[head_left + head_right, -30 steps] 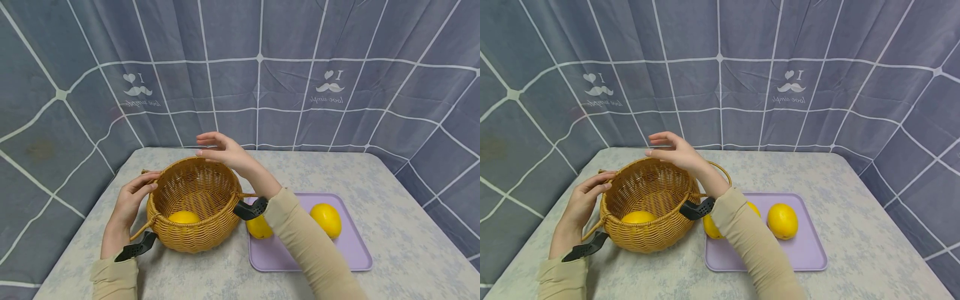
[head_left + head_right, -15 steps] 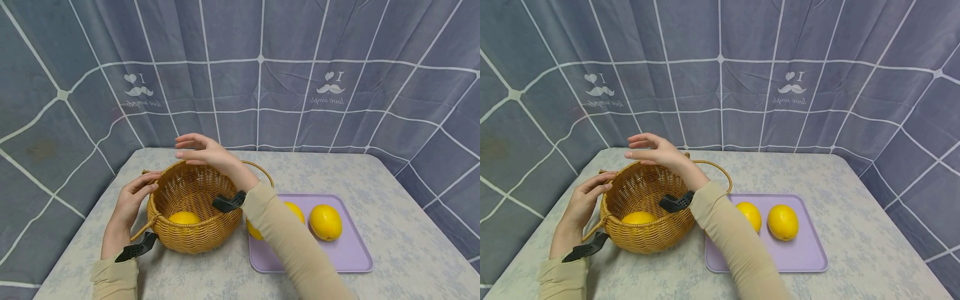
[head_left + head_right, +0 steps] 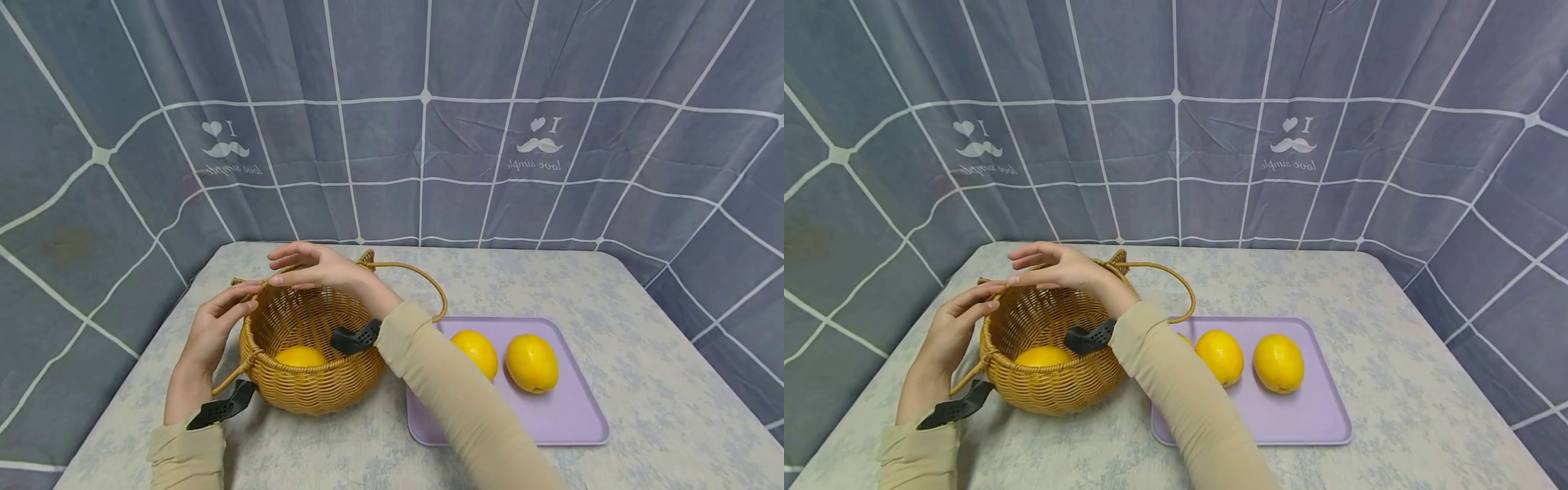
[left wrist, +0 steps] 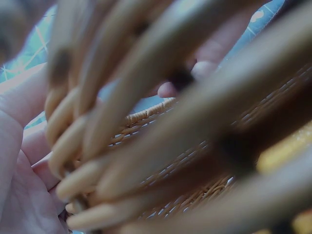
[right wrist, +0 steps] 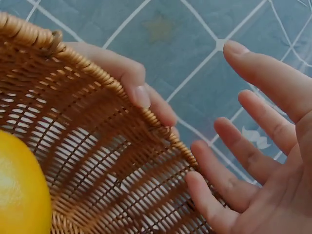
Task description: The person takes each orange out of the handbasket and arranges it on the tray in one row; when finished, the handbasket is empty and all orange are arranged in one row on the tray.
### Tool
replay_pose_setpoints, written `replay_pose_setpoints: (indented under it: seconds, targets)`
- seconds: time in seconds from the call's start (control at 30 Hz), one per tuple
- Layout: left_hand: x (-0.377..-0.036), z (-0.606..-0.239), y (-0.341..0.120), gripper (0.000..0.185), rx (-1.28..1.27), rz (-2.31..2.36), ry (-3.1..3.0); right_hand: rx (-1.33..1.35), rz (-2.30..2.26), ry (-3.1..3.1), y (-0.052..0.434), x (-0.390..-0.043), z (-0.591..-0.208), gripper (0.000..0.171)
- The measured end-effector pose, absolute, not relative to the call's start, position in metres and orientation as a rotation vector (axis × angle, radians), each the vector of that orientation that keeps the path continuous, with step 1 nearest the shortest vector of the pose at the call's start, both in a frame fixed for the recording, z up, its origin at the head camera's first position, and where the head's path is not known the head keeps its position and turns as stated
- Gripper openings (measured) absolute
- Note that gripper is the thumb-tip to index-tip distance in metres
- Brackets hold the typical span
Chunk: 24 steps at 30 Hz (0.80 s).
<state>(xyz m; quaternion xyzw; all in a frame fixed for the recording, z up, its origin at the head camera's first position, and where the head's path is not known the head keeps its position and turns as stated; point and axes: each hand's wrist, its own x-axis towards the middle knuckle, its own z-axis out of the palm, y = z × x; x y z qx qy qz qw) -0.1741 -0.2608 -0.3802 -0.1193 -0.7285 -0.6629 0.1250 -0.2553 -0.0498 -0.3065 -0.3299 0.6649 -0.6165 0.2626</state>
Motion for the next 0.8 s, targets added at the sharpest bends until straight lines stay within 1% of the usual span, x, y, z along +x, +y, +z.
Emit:
replay_pose_setpoints:
  seconds: [0.43,0.8]
  targets:
    - [-0.174,-0.380,-0.261,0.030,-0.358,-1.942,-2.115,-1.002,-1.504,1.767,-0.051,-0.259,-0.318,0.041]
    - [-0.174,-0.379,-0.259,0.031,-0.328,-1.941,-2.132,-1.081,-1.139,1.871,-0.051,-0.258,-0.327,0.049]
